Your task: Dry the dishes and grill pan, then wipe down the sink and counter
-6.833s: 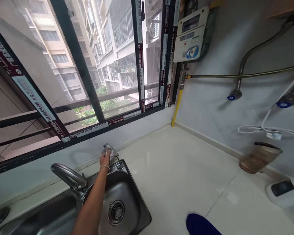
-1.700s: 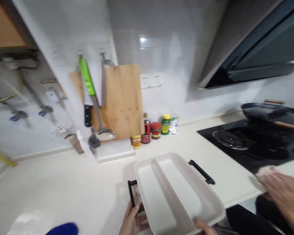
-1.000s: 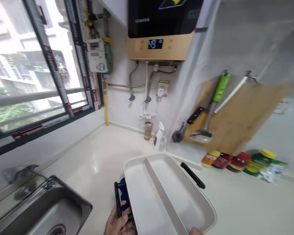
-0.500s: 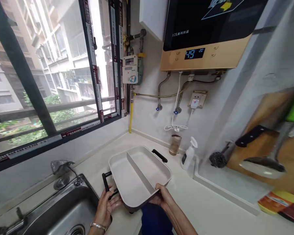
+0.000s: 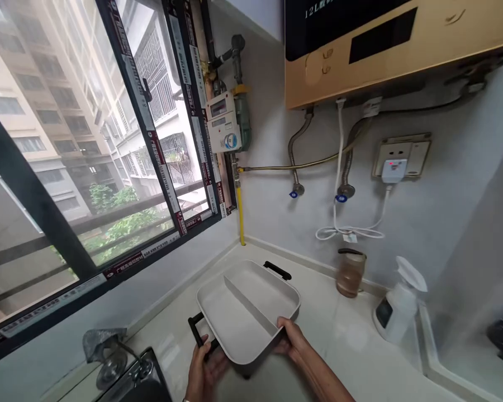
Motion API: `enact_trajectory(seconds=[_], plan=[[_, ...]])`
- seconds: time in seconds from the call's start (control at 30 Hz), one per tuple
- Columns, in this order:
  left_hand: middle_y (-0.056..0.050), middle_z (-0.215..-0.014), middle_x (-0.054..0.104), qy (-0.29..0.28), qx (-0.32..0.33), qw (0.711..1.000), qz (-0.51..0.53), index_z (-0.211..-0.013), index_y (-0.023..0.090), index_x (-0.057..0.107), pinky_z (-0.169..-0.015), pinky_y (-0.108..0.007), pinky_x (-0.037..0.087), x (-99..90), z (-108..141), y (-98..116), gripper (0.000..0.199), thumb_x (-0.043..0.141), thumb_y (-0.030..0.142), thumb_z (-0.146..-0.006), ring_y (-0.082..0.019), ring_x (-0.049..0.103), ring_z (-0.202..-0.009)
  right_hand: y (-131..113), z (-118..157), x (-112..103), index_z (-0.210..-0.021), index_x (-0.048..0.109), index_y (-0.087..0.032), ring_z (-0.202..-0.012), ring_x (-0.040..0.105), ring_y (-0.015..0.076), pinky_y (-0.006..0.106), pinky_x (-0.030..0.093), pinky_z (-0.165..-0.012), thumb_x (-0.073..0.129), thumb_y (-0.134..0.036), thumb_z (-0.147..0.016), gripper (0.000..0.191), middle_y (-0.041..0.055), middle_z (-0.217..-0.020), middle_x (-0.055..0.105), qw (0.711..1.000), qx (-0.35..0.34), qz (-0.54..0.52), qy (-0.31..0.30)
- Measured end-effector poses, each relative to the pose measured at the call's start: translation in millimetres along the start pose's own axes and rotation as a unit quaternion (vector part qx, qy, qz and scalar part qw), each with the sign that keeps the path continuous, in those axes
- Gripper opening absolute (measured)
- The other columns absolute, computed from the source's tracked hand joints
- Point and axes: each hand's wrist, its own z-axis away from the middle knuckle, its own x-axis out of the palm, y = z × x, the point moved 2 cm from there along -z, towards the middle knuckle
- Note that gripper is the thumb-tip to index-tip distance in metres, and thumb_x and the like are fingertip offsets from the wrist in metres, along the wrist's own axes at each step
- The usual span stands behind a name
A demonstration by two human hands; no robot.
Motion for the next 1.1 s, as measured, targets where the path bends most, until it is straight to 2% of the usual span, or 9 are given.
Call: enact_trajectory(seconds=[0.17, 0.27, 0.37, 0.5, 0.6, 0.73, 0.87, 1.1], plan=[[-0.010, -0.143, 0.051, 0.004, -0.021, 1.000, 0.004, -0.114, 0.029, 0.046, -0.078, -0.048, 0.060, 25.7, -31, -4, 0.042, 0.067, 0.031, -0.077, -0.033, 0.072, -0.093, -28, -44, 10, -0.061, 0.045, -0.021, -0.043, 0.047, 0.0135, 0.036, 0.055, -0.052, 0.055, -0.018, -0.056, 0.011, -0.0041, -0.048, 0.047, 1.000, -0.012, -0.016, 0.004], [-0.009, -0.154, 0.038, -0.009, -0.030, 0.999, -0.004, -0.118, 0.032, 0.043, -0.076, -0.050, 0.061, 40.3, -50, -6, 0.047, 0.067, 0.033, -0.078, -0.034, 0.072, -0.092, -41, -68, 15, -0.061, 0.045, -0.021, -0.040, 0.045, 0.0130, 0.034, 0.053, -0.047, 0.055, -0.018, -0.056, 0.012, -0.0052, -0.045, 0.045, 0.999, -0.021, -0.033, 0.022], [-0.008, -0.158, 0.031, -0.015, -0.045, 0.999, -0.011, -0.125, 0.035, 0.040, -0.074, -0.051, 0.062, 52.3, -70, -7, 0.055, 0.069, 0.034, -0.077, -0.035, 0.072, -0.092, -52, -88, 21, -0.063, 0.047, -0.021, -0.036, 0.041, 0.0119, 0.031, 0.050, -0.042, 0.058, -0.019, -0.059, 0.012, -0.0061, -0.042, 0.044, 0.998, -0.031, -0.056, 0.029], [-0.008, -0.162, 0.023, -0.018, -0.034, 0.999, 0.006, -0.127, 0.033, 0.040, -0.077, -0.051, 0.063, 68.6, -100, -3, 0.061, 0.073, 0.031, -0.076, -0.038, 0.069, -0.100, -66, -109, 29, -0.077, 0.057, -0.018, -0.044, 0.055, 0.0157, 0.030, 0.053, -0.046, 0.067, -0.026, -0.066, 0.017, -0.0021, -0.049, 0.056, 0.995, -0.056, -0.088, 0.013], [-0.010, -0.161, 0.024, -0.012, -0.023, 1.000, 0.014, -0.127, 0.031, 0.041, -0.075, -0.051, 0.064, 81.3, -122, 1, 0.056, 0.071, 0.029, -0.080, -0.038, 0.069, -0.100, -76, -121, 35, -0.091, 0.061, -0.017, -0.056, 0.064, 0.0179, 0.032, 0.058, -0.058, 0.072, -0.028, -0.068, 0.028, 0.0017, -0.065, 0.067, 0.990, -0.082, -0.113, -0.022], [-0.015, -0.161, 0.023, -0.011, -0.016, 1.000, 0.008, -0.131, 0.029, 0.037, -0.072, -0.050, 0.065, 94.5, -145, 8, 0.059, 0.069, 0.028, -0.082, -0.037, 0.070, -0.099, -85, -136, 42, -0.100, 0.062, -0.019, -0.072, 0.070, 0.0202, 0.035, 0.061, -0.070, 0.075, -0.026, -0.071, 0.033, 0.0045, -0.085, 0.074, 0.978, -0.131, -0.137, -0.083], [-0.015, -0.162, 0.021, -0.014, -0.007, 1.000, 0.000, -0.131, 0.026, 0.038, -0.070, -0.049, 0.066, 101.4, -166, 15, 0.055, 0.067, 0.024, -0.084, -0.038, 0.069, -0.102, -94, -150, 47, -0.105, 0.062, -0.019, -0.074, 0.070, 0.0204, 0.039, 0.062, -0.072, 0.074, -0.029, -0.077, 0.032, 0.0062, -0.095, 0.074, 0.975, -0.148, -0.119, -0.114], [-0.020, -0.159, 0.024, -0.010, 0.008, 1.000, 0.005, -0.129, 0.024, 0.039, -0.074, -0.057, 0.064, 107.9, -195, 20, 0.053, 0.067, 0.024, -0.084, -0.041, 0.067, -0.106, -110, -167, 58, -0.108, 0.059, -0.020, -0.072, 0.070, 0.0186, 0.041, 0.063, -0.070, 0.072, -0.030, -0.081, 0.032, 0.0050, -0.096, 0.073, 0.976, -0.149, -0.114, -0.113]])
